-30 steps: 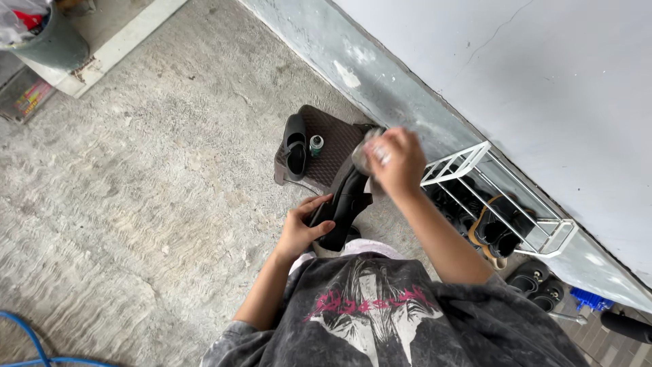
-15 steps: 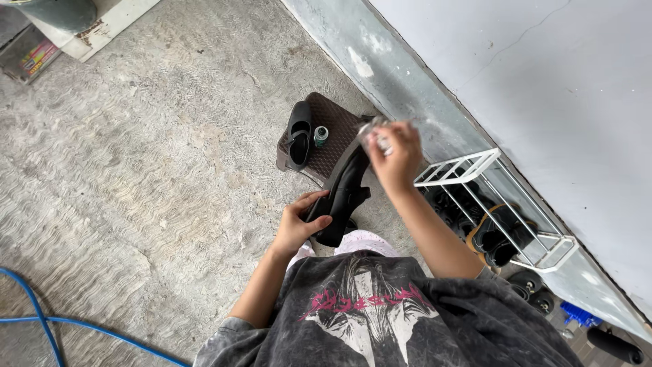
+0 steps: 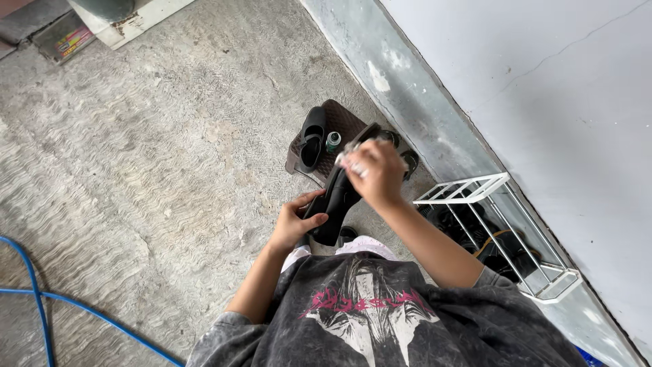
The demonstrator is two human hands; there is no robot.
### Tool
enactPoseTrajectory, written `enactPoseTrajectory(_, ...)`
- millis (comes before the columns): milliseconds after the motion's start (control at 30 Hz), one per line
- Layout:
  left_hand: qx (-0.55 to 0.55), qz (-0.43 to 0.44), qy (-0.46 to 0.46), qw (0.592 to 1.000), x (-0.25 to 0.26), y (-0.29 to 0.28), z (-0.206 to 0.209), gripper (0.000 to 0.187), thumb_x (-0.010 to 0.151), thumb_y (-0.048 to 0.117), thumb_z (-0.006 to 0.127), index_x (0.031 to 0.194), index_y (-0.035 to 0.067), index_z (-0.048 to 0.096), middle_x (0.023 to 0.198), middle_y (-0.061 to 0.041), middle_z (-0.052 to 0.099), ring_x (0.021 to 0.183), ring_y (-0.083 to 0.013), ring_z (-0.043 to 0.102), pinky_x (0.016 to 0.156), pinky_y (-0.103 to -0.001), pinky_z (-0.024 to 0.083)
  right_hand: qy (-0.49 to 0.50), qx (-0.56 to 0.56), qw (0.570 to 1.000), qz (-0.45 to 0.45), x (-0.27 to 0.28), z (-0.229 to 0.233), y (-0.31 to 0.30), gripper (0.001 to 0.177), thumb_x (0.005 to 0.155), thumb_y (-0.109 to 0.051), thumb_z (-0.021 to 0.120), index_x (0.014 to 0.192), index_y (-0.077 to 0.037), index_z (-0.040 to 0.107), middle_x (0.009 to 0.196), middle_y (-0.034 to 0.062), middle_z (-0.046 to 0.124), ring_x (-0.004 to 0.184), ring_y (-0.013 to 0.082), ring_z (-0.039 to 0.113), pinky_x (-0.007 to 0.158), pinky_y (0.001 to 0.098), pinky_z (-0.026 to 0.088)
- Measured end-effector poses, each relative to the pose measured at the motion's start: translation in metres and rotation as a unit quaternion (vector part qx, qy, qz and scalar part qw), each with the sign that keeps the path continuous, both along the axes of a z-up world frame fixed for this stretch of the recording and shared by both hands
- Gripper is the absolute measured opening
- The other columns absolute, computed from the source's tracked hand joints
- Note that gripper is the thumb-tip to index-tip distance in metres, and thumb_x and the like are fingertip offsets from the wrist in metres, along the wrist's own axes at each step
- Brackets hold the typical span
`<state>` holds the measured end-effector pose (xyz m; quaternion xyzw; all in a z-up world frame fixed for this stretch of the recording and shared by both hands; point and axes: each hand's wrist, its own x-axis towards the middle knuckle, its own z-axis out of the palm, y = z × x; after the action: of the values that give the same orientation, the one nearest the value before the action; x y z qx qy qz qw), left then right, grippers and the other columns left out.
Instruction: The person cleans a pair of black leather shoes and a pair of black sandals using a cloth and a cleaning solution. They wipe the shoes thoroughly, then place them on a metal shoe rack. They proceed to clean the sandals by applying the solution and wiping them down with the cloth.
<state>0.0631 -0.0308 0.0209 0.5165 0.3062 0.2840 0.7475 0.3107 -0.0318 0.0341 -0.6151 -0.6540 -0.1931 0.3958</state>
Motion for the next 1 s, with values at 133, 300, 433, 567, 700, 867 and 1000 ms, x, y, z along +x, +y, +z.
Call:
enactPoseTrajectory(133, -0.036, 0.000, 0.024, 0.999, -0.007, -0.003, -0.004, 0.061, 0.079, 0.006, 0.079, 0.137, -0.001, 0.060, 0.114, -0.013, 0.070, 0.099, -0.0176, 0.068, 0.090, -0.029, 0.055, 0.030, -0.045, 0.998, -0.029, 0.017, -0.012, 0.007, 0.021, 0.083, -0.023, 0.087, 0.086, -0.020, 0.067, 0.083, 0.0007, 0.067, 0.078, 0.0166, 0.061, 0.058, 0.0280, 0.052)
enactPoseTrajectory(300, -0.096, 0.007, -0.011, 0.995, -0.001, -0.017, -0.005, 0.063, 0.079, 0.003, 0.077, 0.139, -0.001, 0.059, 0.105, -0.012, 0.074, 0.090, -0.0167, 0.070, 0.084, -0.030, 0.057, 0.068, -0.039, 0.995, -0.061, 0.041, -0.011, 0.018, 0.017, 0.087, -0.020, 0.084, 0.090, -0.018, 0.067, 0.086, -0.0016, 0.066, 0.079, 0.0130, 0.060, 0.064, 0.0280, 0.053)
enactPoseTrajectory(433, -0.094, 0.011, -0.007, 0.995, -0.010, -0.016, -0.008, 0.062, 0.080, 0.001, 0.076, 0.139, -0.001, 0.058, 0.108, -0.012, 0.073, 0.092, -0.0167, 0.069, 0.086, -0.029, 0.057, -0.025, -0.068, 0.995, 0.065, 0.002, -0.006, -0.011, 0.020, 0.077, -0.022, 0.085, 0.081, -0.015, 0.066, 0.080, 0.0017, 0.066, 0.071, 0.0155, 0.059, 0.056, 0.0286, 0.050)
enactPoseTrajectory(567, -0.075, 0.003, -0.005, 0.997, -0.011, -0.020, -0.010, 0.061, 0.080, 0.001, 0.076, 0.139, -0.002, 0.059, 0.111, -0.013, 0.072, 0.095, -0.0168, 0.069, 0.088, -0.029, 0.057, 0.137, -0.072, 0.988, -0.021, 0.032, -0.016, 0.003, 0.018, 0.088, -0.019, 0.086, 0.087, -0.017, 0.068, 0.090, 0.0016, 0.068, 0.074, 0.0119, 0.061, 0.054, 0.0248, 0.050)
enactPoseTrajectory(700, -0.068, -0.003, -0.030, 0.997, -0.008, -0.026, -0.014, 0.060, 0.079, 0.001, 0.077, 0.136, -0.004, 0.060, 0.118, -0.010, 0.071, 0.099, -0.0163, 0.069, 0.090, -0.029, 0.056, 0.092, -0.028, 0.990, -0.098, 0.048, -0.014, 0.011, 0.019, 0.087, -0.019, 0.086, 0.089, -0.018, 0.067, 0.086, -0.0006, 0.067, 0.076, 0.0137, 0.061, 0.060, 0.0269, 0.051)
enactPoseTrajectory(867, -0.099, 0.006, -0.014, 0.995, -0.013, -0.024, -0.018, 0.061, 0.079, 0.003, 0.079, 0.137, -0.003, 0.061, 0.114, -0.013, 0.072, 0.096, -0.0167, 0.068, 0.089, -0.029, 0.055, -0.040, -0.010, 0.998, 0.056, -0.005, -0.013, -0.017, 0.023, 0.073, -0.021, 0.086, 0.081, -0.014, 0.066, 0.080, 0.0042, 0.065, 0.073, 0.0193, 0.061, 0.059, 0.0308, 0.051)
enactPoseTrajectory(1000, -0.071, -0.001, -0.017, 0.997, -0.014, -0.028, -0.011, 0.061, 0.079, 0.004, 0.080, 0.136, -0.003, 0.060, 0.115, -0.011, 0.071, 0.100, -0.0151, 0.067, 0.092, -0.029, 0.054, 0.114, -0.030, 0.991, -0.062, 0.036, -0.010, 0.003, 0.020, 0.083, -0.018, 0.087, 0.087, -0.017, 0.067, 0.085, 0.0012, 0.067, 0.074, 0.0133, 0.061, 0.063, 0.0277, 0.052)
